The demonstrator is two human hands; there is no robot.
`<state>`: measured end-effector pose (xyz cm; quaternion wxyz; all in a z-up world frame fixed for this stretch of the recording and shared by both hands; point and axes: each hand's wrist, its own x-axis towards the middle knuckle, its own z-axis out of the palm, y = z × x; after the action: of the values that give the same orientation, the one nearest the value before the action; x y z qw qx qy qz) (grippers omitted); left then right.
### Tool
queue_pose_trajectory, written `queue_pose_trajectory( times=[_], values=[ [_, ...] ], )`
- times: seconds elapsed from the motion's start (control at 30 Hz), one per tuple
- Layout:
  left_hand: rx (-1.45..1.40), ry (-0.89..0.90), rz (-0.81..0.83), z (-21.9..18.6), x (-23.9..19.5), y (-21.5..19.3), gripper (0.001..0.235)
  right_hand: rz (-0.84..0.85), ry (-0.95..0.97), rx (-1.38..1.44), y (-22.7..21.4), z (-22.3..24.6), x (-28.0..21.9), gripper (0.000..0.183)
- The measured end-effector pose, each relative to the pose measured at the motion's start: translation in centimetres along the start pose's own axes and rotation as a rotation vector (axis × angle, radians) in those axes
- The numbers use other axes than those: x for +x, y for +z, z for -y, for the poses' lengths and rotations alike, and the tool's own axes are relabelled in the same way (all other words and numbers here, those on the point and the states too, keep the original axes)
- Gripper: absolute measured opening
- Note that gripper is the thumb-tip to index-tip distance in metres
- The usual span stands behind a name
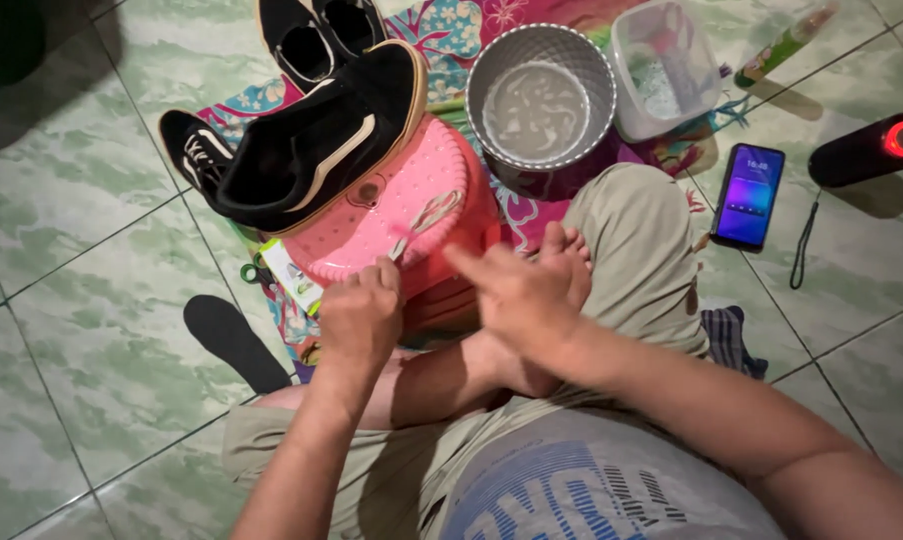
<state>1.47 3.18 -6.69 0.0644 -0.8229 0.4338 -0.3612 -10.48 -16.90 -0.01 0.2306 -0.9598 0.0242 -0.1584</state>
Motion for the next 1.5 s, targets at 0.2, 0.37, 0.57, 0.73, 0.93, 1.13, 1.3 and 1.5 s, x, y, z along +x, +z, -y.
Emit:
queue_pose_trajectory(
  times=[0.2,0.37,0.57,0.73,0.93,1.13,1.3,1.5],
  values=[
    [-0.019,0.014,-0.021,0.6,0.0,-0.4,0.019,-0.033,0.137,-0.127,9.0,-10.4,-2.3,0.065],
    [-0.198,0.145,-0.129,2.2,3.0,-3.2,0.017,-0.064,0.225,0.388,1.4,-5.6,-1.2,0.052],
    [-0.507,0.37,-0.199,3.7,8.1,-8.2,0.02,-0.037,0.165,0.947,0.8,0.4,0.4,0.061],
    [-0.622,0.419,-0.235,4.4,9.4,-8.9,0.028,0.213,0.323,1.271,2.1,-0.1,0.1,0.034],
    [-0.495,-0.314,-0.094,-0.6,7.0,-9.3,0.094,0.154,0.756,1.566,-2.7,3.2,1.3,0.027],
    [-1.231,-0.899,0.224,-6.6,4.6,-12.6,0.051,0.15,1.041,1.784,-3.2,3.0,0.2,0.023],
    [-1.647,-0.994,0.642,-5.9,5.8,-12.5,0.047,0.072,1.062,1.79,-4.3,4.1,1.6,0.016],
    [-1.334,-0.857,0.739,-3.7,7.3,-10.3,0.022,0.041,0.975,1.627,-5.2,2.0,5.7,0.012]
  ],
)
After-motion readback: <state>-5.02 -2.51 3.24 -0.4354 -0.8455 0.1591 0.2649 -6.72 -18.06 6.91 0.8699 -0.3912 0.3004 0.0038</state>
